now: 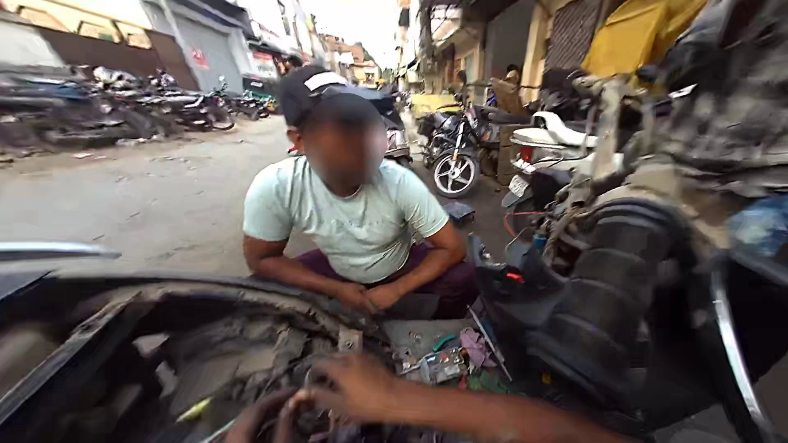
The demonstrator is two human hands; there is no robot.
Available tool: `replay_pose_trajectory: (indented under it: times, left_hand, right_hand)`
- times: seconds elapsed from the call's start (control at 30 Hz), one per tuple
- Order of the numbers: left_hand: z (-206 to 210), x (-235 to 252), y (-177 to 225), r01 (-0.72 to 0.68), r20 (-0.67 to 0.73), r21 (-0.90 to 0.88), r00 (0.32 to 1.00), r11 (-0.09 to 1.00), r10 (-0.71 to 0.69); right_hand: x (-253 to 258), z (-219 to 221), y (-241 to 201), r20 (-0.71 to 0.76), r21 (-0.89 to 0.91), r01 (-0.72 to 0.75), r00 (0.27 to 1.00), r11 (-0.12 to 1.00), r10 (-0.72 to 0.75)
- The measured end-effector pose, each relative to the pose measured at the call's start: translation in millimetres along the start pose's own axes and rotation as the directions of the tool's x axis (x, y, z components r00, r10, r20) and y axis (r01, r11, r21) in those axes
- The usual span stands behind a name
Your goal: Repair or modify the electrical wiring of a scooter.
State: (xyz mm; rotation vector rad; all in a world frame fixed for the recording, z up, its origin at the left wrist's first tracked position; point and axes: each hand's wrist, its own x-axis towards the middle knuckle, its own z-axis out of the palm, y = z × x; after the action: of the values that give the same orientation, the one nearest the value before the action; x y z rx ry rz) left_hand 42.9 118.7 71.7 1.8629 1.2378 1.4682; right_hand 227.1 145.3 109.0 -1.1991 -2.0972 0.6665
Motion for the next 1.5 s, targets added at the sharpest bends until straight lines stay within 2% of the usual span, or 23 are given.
replay_pose_trajectory:
  times: [0.13, 0.23, 0.37, 0.5, 0.7, 0.8, 0.87, 1.0, 1.2, 1.3, 1.4, 1.5]
  left_hand:
    - [9.6, 1.4, -0.8, 0.07, -0.145, 0.14, 0.988, 0.988, -0.05]
    - [7.8, 0.7, -4.1, 0.108, -0.137, 0.167, 0.987, 0.98, -0.085]
    - [5.3, 0.2, -1.6, 0.166, -0.129, 0.072, 0.979, 0.983, -0.156]
    - [4.0, -0.1, -2.2, 0.191, -0.116, 0.074, 0.976, 0.979, -0.182]
    - [4.1, -1.2, -5.9, 0.151, -0.119, 0.064, 0.983, 0.986, -0.143]
    - [4.8, -0.3, -3.2, 0.156, -0.161, -0.009, 0.975, 0.988, -0.155]
    - [5.6, -0.4, -2.2, 0.164, -0.175, -0.033, 0.97, 0.986, -0.167]
    - [1.6, 3.4, -0.5, 0.165, -0.19, -0.05, 0.967, 0.985, -0.172]
    - [1.1, -5.2, 0.2, 0.109, -0.223, 0.031, 0.97, 0.994, -0.1]
    - [0.2, 0.0, 0.2, 0.074, -0.139, 0.018, 0.988, 0.997, -0.071]
    - [0.1, -3.7, 1.9, 0.134, -0.135, -0.039, 0.981, 0.99, -0.138]
    - [-1.4, -3.0, 0.4, 0.1, -0.168, -0.079, 0.979, 0.992, -0.112]
  right_hand:
    - [-1.0, 4.5, 6.8, 0.044, 0.013, -0.028, 0.999, 1.0, 0.027]
    - [-2.1, 9.5, 11.4, -0.039, -0.095, 0.033, 0.999, 0.995, -0.037]
    - [0.5, 13.3, 15.0, -0.108, -0.179, 0.127, 0.983, 0.976, -0.148]
    - [4.2, 14.0, 14.4, -0.032, -0.23, 0.189, 0.979, 0.955, -0.201]
    - [5.4, 19.8, 7.9, -0.085, -0.226, 0.085, 0.991, 0.97, -0.106]
    - [7.0, 23.9, 3.5, -0.048, -0.121, -0.055, 0.998, 0.991, 0.049]
    - [3.5, 29.2, 7.6, -0.031, -0.036, -0.095, 0.995, 0.995, 0.094]
    - [-1.7, 32.5, 16.6, -0.05, -0.032, 0.017, 0.999, 0.999, -0.018]
    - [-0.4, 23.9, 16.7, 0.102, -0.089, 0.097, 0.991, 0.991, -0.087]
    - [8.8, 15.6, 20.1, 0.146, -0.141, 0.228, 0.967, 0.964, -0.207]
    - [11.4, 17.9, 29.7, 0.133, -0.154, 0.362, 0.93, 0.919, -0.344]
    - [5.9, 17.5, 33.1, 0.156, -0.109, 0.419, 0.903, 0.901, -0.401]
